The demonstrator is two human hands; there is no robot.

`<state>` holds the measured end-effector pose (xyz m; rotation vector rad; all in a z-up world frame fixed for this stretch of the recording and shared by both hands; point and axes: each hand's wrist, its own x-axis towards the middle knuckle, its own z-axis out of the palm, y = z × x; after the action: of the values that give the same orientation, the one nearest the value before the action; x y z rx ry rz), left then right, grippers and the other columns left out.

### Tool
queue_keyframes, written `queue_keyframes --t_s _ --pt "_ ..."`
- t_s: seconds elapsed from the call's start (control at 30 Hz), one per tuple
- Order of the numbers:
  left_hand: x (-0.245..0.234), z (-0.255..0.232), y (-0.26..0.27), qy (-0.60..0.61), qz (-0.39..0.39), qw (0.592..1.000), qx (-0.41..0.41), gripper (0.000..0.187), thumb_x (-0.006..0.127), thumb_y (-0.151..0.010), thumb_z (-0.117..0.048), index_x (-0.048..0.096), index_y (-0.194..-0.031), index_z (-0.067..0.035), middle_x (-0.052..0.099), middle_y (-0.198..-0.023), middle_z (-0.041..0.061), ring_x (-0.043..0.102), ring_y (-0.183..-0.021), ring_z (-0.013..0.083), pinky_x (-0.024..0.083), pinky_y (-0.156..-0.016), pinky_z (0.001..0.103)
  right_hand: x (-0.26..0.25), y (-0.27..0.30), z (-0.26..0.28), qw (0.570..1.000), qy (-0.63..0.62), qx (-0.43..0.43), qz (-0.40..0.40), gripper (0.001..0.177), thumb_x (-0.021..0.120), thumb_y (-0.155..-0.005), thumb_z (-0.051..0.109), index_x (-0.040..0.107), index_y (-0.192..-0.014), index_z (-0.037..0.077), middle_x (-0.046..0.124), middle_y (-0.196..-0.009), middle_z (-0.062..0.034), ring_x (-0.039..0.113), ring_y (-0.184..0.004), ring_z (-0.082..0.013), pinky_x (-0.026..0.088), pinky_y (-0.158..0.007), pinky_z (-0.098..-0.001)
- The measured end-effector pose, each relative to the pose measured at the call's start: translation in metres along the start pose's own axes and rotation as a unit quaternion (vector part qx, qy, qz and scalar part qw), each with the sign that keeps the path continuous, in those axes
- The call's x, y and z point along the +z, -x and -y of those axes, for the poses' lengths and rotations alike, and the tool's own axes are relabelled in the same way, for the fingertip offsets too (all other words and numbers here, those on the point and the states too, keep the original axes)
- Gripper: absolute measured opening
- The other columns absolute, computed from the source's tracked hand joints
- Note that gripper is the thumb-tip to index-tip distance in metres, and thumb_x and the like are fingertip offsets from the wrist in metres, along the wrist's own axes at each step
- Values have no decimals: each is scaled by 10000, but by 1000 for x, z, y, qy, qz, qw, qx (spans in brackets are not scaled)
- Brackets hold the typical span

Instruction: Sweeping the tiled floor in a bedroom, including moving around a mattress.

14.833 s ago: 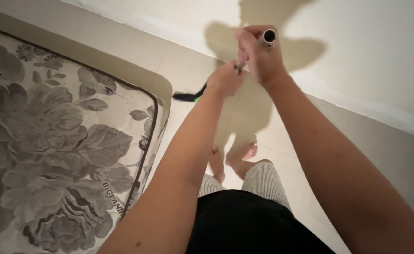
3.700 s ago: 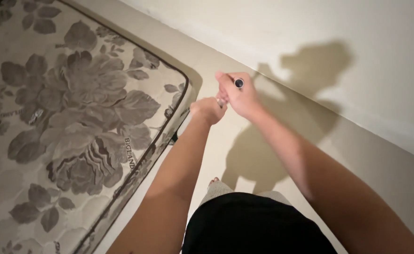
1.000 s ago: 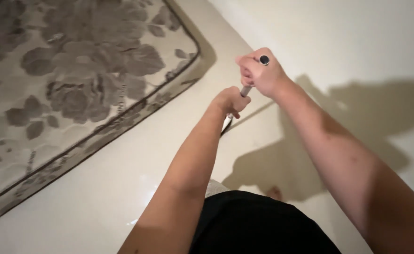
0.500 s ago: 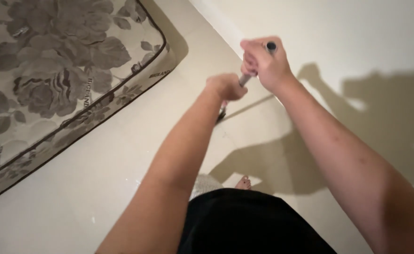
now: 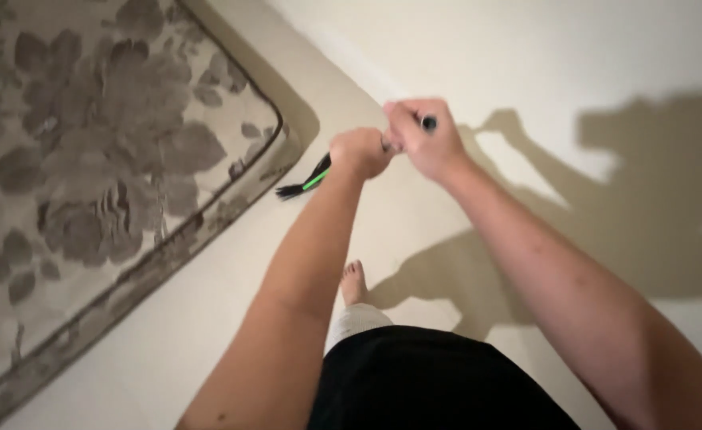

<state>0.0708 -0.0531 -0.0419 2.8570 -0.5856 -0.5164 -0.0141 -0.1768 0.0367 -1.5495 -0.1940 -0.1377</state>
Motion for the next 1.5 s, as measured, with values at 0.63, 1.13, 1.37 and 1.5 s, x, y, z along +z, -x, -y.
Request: queue_keyframes --t_s 0.63,1.13,1.37,1.5 --pt "92 23 -110 56 118 965 226 384 452 -969 -292 738 -1155 -115 726 -1231 161 679 -1135 367 538 -952 462 -1 -19 -66 988 31 87 -125 391 555 -1029 139 501 -662 14 447 -610 15 408 -592 -100 360 -559 -287" --pt "57 -69 -16 231 276 924 131 315 623 -817 -255 694 -890 43 718 -784 160 670 -684 263 514 -683 408 -41 48 13 964 81 167 -191 439 577 -980 216 475 -588 48 479 -549 7 412 -509 -100 376 -493 -310" --pt "21 -114 7 -20 153 948 278 380 628 -831 -405 695 -1112 -159 736 -1073 126 674 -1045 325 505 -916 465 -58 81 39 970 92 71 -214 437 571 -1042 215 520 -639 53 510 -576 17 472 -537 -86 412 -522 -294" --pt "2 -131 1 -80 147 939 300 400 593 -888 -417 736 -1147 -148 761 -1135 138 698 -1098 317 532 -975 439 -62 79 57 960 93 45 -259 455 572 -1066 195 474 -652 35 467 -586 18 460 -543 -88 403 -515 -299"
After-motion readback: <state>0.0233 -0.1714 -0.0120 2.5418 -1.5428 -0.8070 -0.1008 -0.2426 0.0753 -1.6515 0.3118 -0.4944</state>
